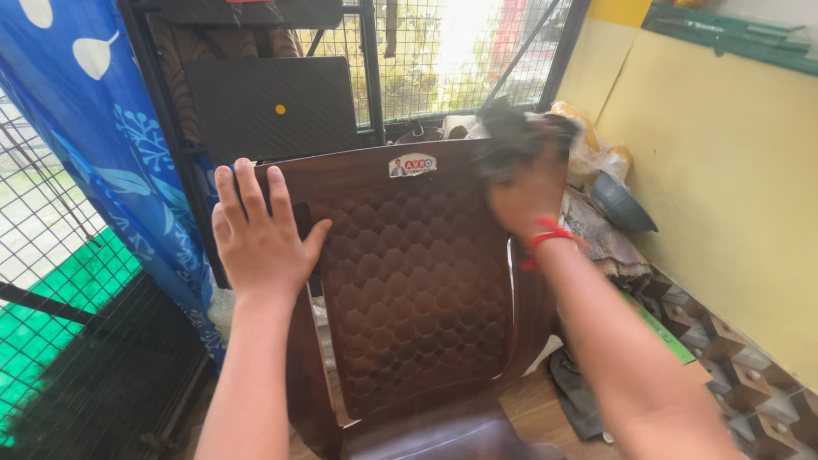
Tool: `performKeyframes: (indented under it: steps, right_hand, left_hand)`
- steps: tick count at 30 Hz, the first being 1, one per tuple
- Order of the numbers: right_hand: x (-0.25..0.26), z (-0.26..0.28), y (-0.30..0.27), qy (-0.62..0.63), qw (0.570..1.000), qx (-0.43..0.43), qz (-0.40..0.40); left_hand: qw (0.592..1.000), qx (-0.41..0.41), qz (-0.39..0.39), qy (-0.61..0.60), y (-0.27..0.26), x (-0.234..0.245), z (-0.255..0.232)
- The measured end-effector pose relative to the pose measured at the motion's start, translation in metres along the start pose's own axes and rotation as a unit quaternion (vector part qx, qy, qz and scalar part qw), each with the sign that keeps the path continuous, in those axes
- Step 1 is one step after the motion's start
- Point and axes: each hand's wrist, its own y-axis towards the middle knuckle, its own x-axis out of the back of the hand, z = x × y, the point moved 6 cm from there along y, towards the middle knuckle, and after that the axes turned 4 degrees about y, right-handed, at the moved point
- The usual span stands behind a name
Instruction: The person wipes a brown plastic chair with a dark patterned cloth. They clean the seat, the backrest, the armrests, and the legs of the chair in a systematic manner.
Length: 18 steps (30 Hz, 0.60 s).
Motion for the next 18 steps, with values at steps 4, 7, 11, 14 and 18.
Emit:
performKeyframes:
  steps: [4,7,11,14,18]
  right_hand:
    - [0.01,-0.027,-0.015,-0.202,0.976,0.052,-0.063]
    - [-0.021,0.007,-0.046,-0.13,0.985,-0.024,0.111]
    - [-0.061,0.095,-0.133,-0.073,0.961,0.069,0.257]
    - [-0.061,0.126,-0.179,0.011,0.932,0.203,0.3]
    - [-0.054,0.118,-0.176,0.027,0.843,0.4,0.357]
  left_hand:
    - [1.0,0.005,0.004,-0.011,-0.002,-0.004,-0.002]
    - [1.0,0.014,0.02,-0.007,-0.003,-0.011,-0.002]
    - [0.999,0.007,0.035,0.004,-0.018,-0.027,-0.006]
    - [0.998,-0.002,0.059,-0.021,-0.057,-0.037,-0.012]
    - [0.998,0.005,0.066,0.001,-0.098,-0.043,-0.018]
